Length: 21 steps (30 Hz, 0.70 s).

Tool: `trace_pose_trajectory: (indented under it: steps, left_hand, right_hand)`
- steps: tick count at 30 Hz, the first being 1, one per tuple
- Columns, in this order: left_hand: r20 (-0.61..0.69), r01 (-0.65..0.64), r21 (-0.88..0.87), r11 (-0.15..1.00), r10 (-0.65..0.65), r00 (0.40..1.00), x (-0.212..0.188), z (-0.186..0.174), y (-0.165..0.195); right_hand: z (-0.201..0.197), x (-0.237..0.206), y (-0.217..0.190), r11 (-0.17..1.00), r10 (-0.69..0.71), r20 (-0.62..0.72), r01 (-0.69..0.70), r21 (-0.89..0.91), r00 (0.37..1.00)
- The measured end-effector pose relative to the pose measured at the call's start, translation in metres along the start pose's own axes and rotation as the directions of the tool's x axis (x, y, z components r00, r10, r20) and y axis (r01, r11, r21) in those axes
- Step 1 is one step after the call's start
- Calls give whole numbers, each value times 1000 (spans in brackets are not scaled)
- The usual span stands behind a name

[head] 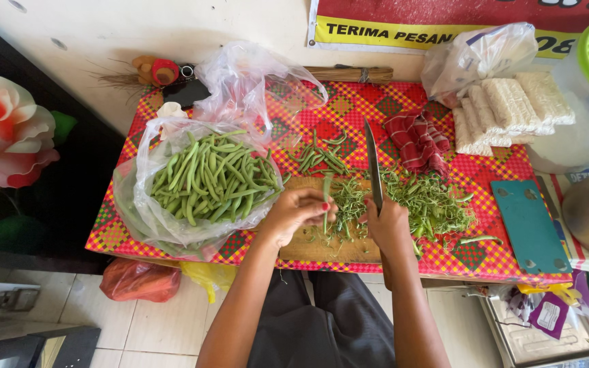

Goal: The person chops green beans on a wooden cutting board using a knife. After chopping, they gather the beans into a plastic bag, tie it, and place it in a refrigerator.

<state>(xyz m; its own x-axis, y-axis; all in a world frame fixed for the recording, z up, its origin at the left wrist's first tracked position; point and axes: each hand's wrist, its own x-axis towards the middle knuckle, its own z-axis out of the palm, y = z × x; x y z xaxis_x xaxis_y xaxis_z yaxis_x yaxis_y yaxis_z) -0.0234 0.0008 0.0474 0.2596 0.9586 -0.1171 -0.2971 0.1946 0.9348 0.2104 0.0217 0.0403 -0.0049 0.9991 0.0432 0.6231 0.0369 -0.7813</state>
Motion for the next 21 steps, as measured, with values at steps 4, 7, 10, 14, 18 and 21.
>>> trace_pose_trajectory:
  steps: [4, 7, 10, 14, 18, 21]
  left_hand:
    - [-165, -160, -233, 959, 123, 979, 2, -1, -3]
    - [-285, -264, -258, 929, 188, 940, 2, 8, -9]
    - [-339, -364, -235, 901, 275, 900, 0, 17, -18]
    - [-331, -466, -196, 863, 389, 859, -8, 30, -30]
    - [-315, -500, 45, 865, 487, 814, -25, 49, -39]
    - [-233, -622, 125, 773, 633, 738, -34, 74, -46]
  right_hand:
    - [-5, -17, -13, 998, -39, 26, 38, 42, 999]
    - [-5, -35, -35, 988, -24, 73, 13, 153, 997]
    - [3, -50, -56, 988, -64, 100, 49, 145, 993]
    - [17, -56, -63, 984, -74, 119, 53, 171, 990]
    - [24, -56, -50, 969, -40, 96, 15, 245, 995]
    - [26, -55, -38, 932, -237, -57, 244, 268, 970]
